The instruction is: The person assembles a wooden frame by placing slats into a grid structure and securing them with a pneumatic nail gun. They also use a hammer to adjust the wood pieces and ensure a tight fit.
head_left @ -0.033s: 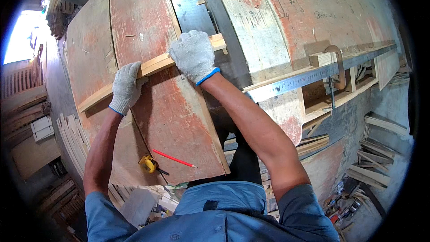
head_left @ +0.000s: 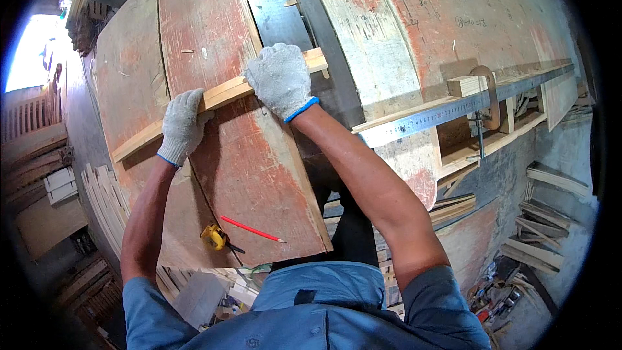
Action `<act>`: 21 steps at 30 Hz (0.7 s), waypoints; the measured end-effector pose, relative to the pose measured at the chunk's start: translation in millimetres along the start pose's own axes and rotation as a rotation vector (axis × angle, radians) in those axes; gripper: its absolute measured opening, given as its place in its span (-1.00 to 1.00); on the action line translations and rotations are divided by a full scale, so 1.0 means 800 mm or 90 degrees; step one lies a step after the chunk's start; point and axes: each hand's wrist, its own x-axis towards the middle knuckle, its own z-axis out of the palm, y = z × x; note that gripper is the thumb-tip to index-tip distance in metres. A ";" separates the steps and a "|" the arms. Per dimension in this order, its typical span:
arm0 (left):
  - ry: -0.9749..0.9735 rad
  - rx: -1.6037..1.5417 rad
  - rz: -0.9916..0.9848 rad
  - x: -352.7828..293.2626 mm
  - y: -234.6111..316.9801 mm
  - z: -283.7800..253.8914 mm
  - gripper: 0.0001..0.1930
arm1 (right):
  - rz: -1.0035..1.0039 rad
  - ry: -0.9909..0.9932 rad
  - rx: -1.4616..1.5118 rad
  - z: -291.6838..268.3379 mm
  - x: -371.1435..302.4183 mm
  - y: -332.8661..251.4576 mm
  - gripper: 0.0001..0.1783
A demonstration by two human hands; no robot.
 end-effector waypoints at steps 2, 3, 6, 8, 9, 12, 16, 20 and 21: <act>0.003 0.006 -0.001 0.000 -0.003 -0.001 -0.40 | -0.009 0.017 -0.035 0.003 0.003 0.001 -0.76; 0.007 -0.002 0.005 0.001 -0.003 -0.002 -0.40 | -0.014 0.015 -0.033 0.005 0.005 0.003 -0.76; 0.005 -0.020 0.008 0.005 -0.003 -0.003 -0.40 | -0.020 0.010 -0.030 0.004 0.007 0.006 -0.77; -0.014 -0.021 -0.004 0.010 -0.005 -0.004 -0.41 | -0.015 0.017 -0.025 0.002 0.009 0.006 -0.78; -0.007 -0.017 0.004 0.012 -0.008 -0.004 -0.41 | -0.018 0.028 -0.029 0.004 0.010 0.006 -0.79; -0.001 -0.016 0.018 0.016 -0.011 -0.002 -0.39 | -0.020 0.040 -0.033 0.006 0.011 0.008 -0.81; -0.007 -0.028 0.010 0.015 -0.009 -0.002 -0.36 | -0.018 0.019 -0.017 0.005 0.015 0.009 -0.83; -0.010 -0.032 -0.001 0.017 -0.014 0.002 -0.38 | -0.020 0.062 -0.005 0.010 0.013 0.012 -0.79; -0.008 -0.032 -0.001 0.017 -0.014 0.001 -0.39 | -0.019 0.058 0.000 0.010 0.014 0.012 -0.79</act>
